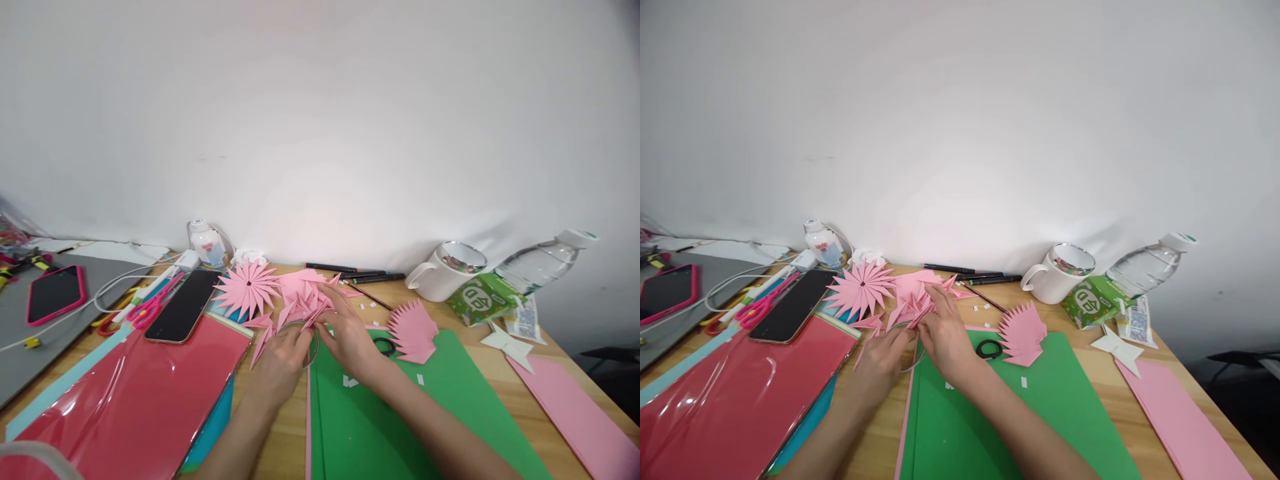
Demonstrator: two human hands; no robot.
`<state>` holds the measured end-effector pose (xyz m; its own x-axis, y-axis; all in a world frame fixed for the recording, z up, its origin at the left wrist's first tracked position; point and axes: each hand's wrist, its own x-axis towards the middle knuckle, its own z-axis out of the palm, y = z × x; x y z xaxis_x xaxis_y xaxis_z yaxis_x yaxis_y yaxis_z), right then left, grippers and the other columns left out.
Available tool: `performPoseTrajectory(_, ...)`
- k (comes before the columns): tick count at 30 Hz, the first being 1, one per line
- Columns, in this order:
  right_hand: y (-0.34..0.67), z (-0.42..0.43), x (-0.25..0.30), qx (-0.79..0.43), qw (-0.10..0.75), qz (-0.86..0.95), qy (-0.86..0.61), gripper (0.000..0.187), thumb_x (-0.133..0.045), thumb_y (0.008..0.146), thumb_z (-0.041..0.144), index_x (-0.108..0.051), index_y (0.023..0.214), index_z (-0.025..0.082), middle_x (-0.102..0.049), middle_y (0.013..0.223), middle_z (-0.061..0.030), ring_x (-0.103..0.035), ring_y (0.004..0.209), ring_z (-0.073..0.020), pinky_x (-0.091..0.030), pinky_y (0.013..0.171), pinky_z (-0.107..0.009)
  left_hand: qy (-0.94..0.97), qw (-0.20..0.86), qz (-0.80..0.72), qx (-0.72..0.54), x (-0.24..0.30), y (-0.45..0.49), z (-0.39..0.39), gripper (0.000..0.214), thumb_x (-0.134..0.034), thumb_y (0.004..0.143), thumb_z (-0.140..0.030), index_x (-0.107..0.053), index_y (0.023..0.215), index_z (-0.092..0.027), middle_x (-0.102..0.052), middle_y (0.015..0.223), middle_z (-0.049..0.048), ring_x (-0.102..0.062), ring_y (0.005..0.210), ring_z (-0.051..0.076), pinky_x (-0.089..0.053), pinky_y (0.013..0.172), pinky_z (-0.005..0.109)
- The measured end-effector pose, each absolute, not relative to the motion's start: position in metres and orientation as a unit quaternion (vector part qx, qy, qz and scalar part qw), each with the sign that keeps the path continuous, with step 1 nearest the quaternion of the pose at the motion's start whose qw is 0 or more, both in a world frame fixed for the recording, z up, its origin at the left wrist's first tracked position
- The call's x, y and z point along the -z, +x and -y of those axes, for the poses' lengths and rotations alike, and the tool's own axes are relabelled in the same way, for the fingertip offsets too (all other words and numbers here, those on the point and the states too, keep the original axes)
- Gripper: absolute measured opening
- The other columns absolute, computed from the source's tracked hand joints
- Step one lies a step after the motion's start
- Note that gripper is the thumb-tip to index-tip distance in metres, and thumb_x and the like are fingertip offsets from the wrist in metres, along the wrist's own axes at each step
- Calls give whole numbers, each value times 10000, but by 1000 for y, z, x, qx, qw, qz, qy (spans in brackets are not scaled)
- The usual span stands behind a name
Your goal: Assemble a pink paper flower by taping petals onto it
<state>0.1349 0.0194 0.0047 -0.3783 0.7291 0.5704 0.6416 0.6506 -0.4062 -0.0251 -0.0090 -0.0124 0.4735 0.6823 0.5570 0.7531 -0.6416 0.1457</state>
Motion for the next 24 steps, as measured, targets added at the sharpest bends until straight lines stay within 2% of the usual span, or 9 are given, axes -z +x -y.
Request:
performPoseTrajectory(6, 141, -22, -6, -5, 326, 865, -382, 212, -510, 840, 73, -631, 680, 138, -477, 1322, -195, -327, 1316, -337, -420, 962, -579, -860, 55, 419, 287, 13, -26, 9, 253, -366, 804, 29, -522, 766, -167, -602, 721, 40, -527, 631, 167, -310, 584, 260)
performPoseTrajectory(11, 141, -19, -15, 21, 303, 890, -341, 221, -473, 870, 83, -608, 709, 150, -441, 1366, -163, -257, 1361, -303, -385, 1031, -535, -859, 51, 428, 277, 11, -25, 10, 253, -363, 813, 21, -521, 753, -168, -607, 734, 44, -538, 641, 167, -327, 588, 262)
performPoseTrajectory(14, 140, -17, -21, -1, 294, 892, -343, 265, -421, 873, 62, -606, 720, 174, -448, 1373, -119, -275, 1358, -279, -379, 1049, -527, -864, 46, 420, 273, 10, -24, 10, 244, -365, 817, 19, -515, 758, -164, -600, 741, 48, -555, 663, 174, -345, 592, 262)
performPoseTrajectory(17, 139, -16, -23, -23, 302, 883, -357, 267, -402, 853, 36, -619, 831, 191, -464, 1361, -98, -309, 1343, -255, -390, 1052, -514, -866, 50, 420, 269, 8, -23, 10, 241, -367, 815, 20, -512, 764, -165, -604, 762, 53, -568, 686, 179, -366, 607, 265)
performPoseTrajectory(19, 138, -16, -20, -21, 308, 880, -361, 265, -400, 842, 26, -611, 857, 186, -464, 1352, -106, -312, 1341, -250, -391, 1055, -506, -867, 53, 419, 266, 7, -23, 10, 247, -366, 806, 29, -513, 771, -166, -607, 769, 53, -571, 691, 178, -372, 611, 263)
performPoseTrajectory(24, 134, -18, -8, 38, 334, 873, -352, 230, -411, 835, 23, -564, 714, 146, -458, 1310, -178, -285, 1338, -291, -373, 1049, -526, -861, 54, 425, 274, 9, -24, 10, 269, -355, 784, 50, -496, 722, -171, -591, 708, 38, -546, 628, 166, -343, 569, 256)
